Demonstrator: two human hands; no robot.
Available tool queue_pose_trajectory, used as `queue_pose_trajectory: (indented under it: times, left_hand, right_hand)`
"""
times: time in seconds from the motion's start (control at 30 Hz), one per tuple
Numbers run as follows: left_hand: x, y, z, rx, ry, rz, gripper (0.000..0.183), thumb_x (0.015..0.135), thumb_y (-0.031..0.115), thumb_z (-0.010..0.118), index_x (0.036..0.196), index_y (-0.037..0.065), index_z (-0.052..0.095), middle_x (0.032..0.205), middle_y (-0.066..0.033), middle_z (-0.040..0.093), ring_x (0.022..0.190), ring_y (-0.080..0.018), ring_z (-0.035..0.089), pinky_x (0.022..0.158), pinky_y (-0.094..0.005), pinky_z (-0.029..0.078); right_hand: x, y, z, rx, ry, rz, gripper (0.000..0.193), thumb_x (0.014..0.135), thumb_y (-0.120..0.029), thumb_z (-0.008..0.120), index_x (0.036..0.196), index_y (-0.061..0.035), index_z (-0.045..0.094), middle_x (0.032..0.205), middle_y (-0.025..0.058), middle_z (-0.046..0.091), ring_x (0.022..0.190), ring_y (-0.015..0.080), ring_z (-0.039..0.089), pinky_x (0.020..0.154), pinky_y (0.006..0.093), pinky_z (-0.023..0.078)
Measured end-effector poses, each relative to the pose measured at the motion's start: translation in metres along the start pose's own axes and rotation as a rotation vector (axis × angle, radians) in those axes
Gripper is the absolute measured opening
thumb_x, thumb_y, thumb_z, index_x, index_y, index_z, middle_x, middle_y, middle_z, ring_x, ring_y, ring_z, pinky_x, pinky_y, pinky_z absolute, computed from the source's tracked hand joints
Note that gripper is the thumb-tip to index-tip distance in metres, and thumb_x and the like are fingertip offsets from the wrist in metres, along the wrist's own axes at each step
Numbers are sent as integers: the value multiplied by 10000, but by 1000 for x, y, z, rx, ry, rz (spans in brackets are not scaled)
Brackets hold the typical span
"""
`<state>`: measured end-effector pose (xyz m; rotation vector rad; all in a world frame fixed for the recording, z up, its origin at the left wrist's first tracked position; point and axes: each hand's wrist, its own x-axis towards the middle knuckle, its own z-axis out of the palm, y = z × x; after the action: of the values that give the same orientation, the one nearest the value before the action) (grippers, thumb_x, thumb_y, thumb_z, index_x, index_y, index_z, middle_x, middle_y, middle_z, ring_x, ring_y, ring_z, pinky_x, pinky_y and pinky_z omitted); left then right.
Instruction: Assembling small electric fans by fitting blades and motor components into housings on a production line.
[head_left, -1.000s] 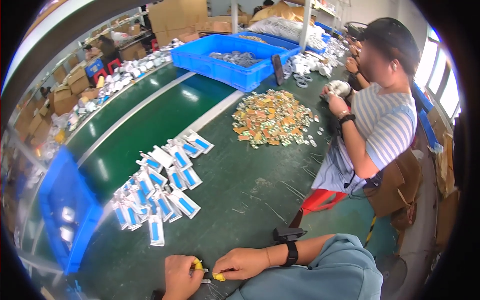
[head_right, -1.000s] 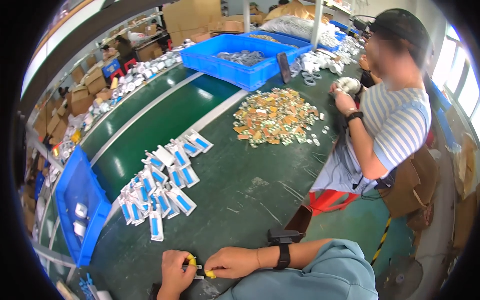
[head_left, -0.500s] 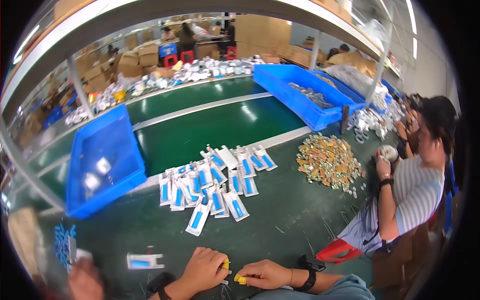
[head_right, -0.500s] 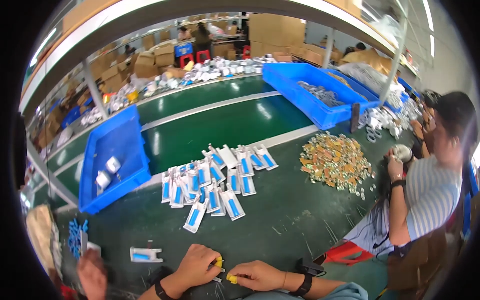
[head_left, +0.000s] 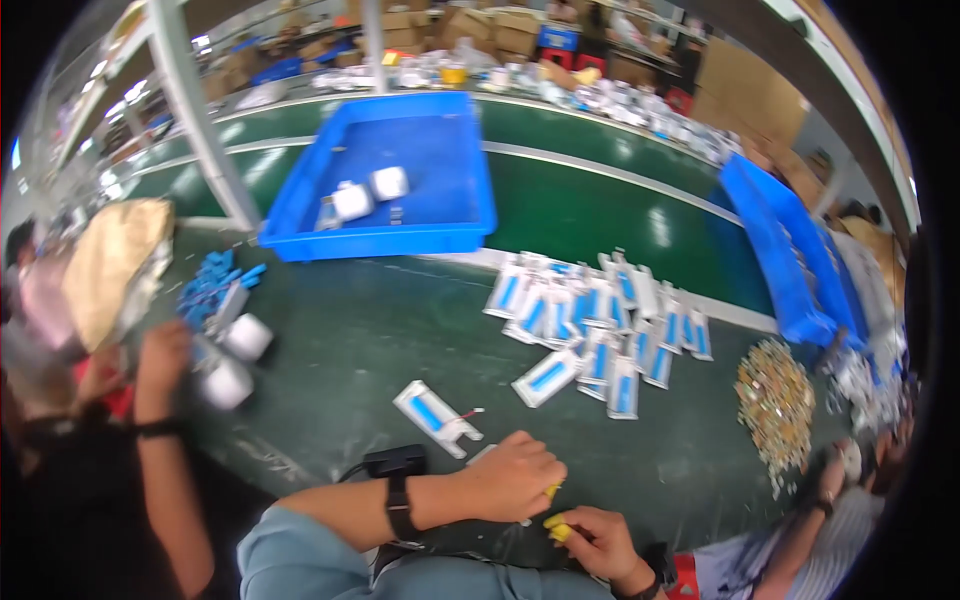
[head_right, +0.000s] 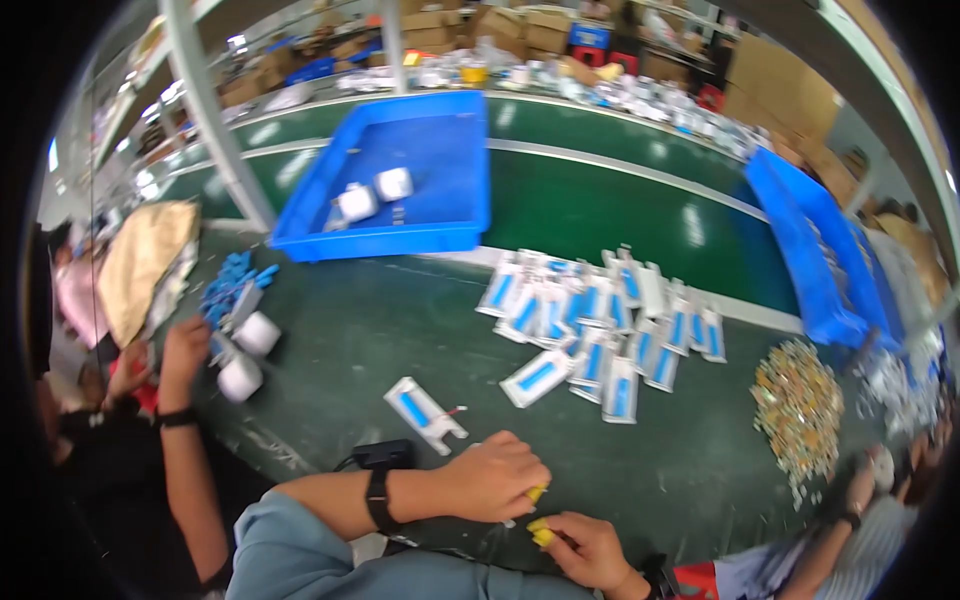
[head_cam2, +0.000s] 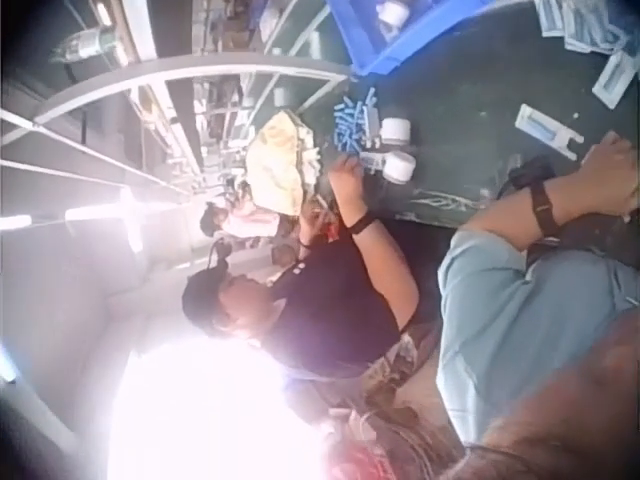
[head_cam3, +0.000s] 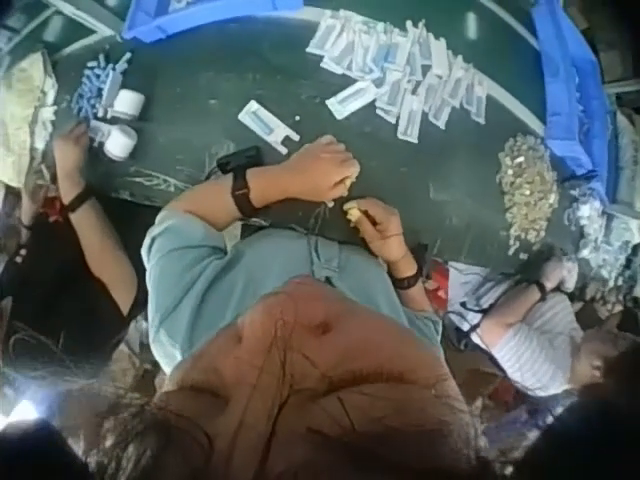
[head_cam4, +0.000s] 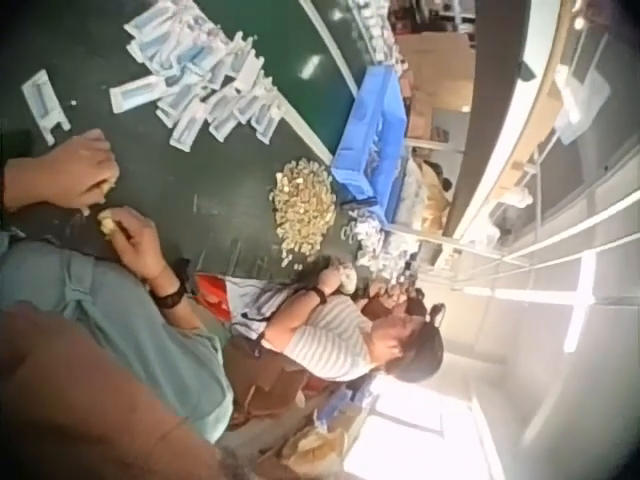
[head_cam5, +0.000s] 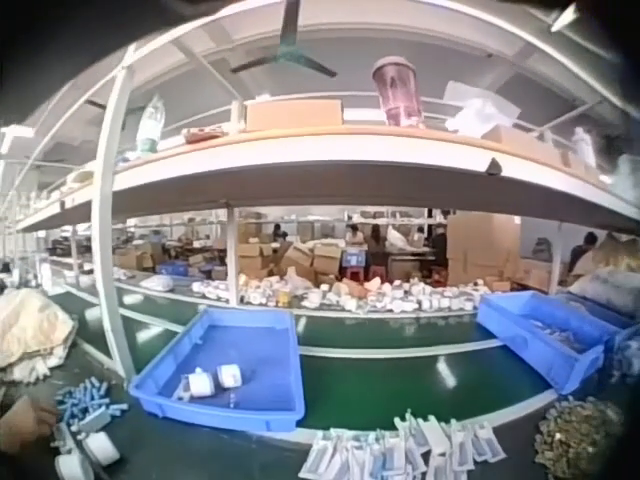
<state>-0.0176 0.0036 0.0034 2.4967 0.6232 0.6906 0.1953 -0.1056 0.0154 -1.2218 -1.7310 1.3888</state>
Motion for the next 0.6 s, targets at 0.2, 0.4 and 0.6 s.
queue_pose_trajectory:
  times: [0.2,0.4,0.6]
  left_hand:
    - [-7,10,-4,94,-161,2,193,768,172,648,915,82,562,859,-53,573,842,-245,575,798,-388,407]
    - [-12,11,-100,310,14,-66,533,710,20,648,1234,98,587,1319,-126,514,1288,-330,448,1009,-531,364]
    - [-71,-31,-135,327,-251,-479,570,765,91,668,1328,125,582,1404,-133,519,1339,-359,427,1081,-502,316]
  right_hand:
    - [-3,-19,4,4,94,-40,135,948,-103,644,1048,-13,644,844,53,666,660,111,614,585,233,488]
    - [-4,-10,-2,139,77,141,144,929,-24,628,1054,23,684,887,66,682,674,82,646,574,204,506]
    - [4,-4,-7,16,-4,-44,182,906,-25,633,1080,-6,683,898,67,698,668,89,653,591,218,512]
